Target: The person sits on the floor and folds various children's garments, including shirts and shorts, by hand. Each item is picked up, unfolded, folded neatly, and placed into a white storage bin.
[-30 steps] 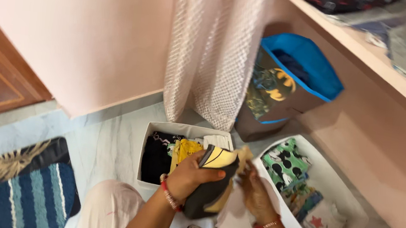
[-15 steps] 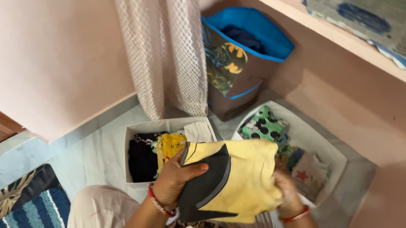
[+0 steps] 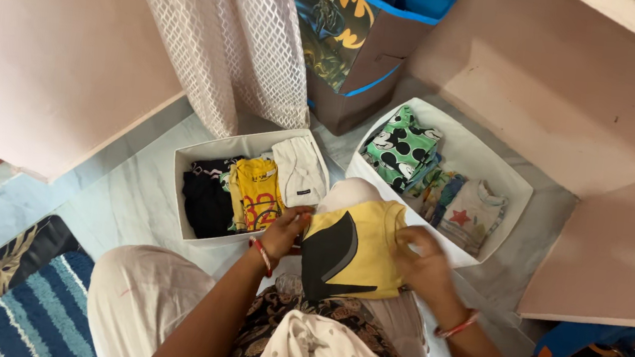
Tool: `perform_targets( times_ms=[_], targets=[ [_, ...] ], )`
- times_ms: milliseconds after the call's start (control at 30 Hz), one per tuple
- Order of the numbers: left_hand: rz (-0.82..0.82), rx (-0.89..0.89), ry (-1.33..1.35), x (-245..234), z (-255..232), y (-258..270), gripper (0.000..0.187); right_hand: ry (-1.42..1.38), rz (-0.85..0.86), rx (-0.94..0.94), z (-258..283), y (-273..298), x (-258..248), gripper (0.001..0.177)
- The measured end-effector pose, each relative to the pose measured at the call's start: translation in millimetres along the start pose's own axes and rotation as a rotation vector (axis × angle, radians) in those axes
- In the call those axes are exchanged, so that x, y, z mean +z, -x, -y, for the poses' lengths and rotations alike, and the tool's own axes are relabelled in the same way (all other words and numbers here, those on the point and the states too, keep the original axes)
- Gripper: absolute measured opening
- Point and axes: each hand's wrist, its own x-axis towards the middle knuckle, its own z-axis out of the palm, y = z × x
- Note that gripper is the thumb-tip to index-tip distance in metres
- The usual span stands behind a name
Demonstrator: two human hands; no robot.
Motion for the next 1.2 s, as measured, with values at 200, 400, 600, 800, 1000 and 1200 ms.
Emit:
perform_targets(
  times_ms=[200,400,600,800,1000,1200],
  targets=[
    [0.191,0.037,-0.041,-8.5,-9.4,-20.2,0.019,0.295,0.611,-0.525,119.8,-1.6,51.6,0.045],
    [0.06,0.141,-0.1,-13.9,-12.6,-33.7,0.016,0.517,0.783,-0.655,125.8,-1.5,82.0,0.021],
    [-0.118,0.214,-0.199,-11.4,22.7,-69.5,0.022,0.353,0.785,-0.766,88.0,15.4,88.9,0.016],
    [-0.338,0.434,-0.334,10.9,46.1,-76.0,0.037,0.298,0.845,-0.65,102.1,-1.3,81.3,0.021],
    [0.085,0.023,0.327,19.0,60.9,-52.9,0.072,0.405,0.533,-0.343,132.3,-23.9,74.9,0.046],
    [-0.31,0.136,-0.2,39.5,72.0,-50.8,0.075,0.714,0.405,-0.064,109.0,-33.8,58.0,0.081]
  ],
)
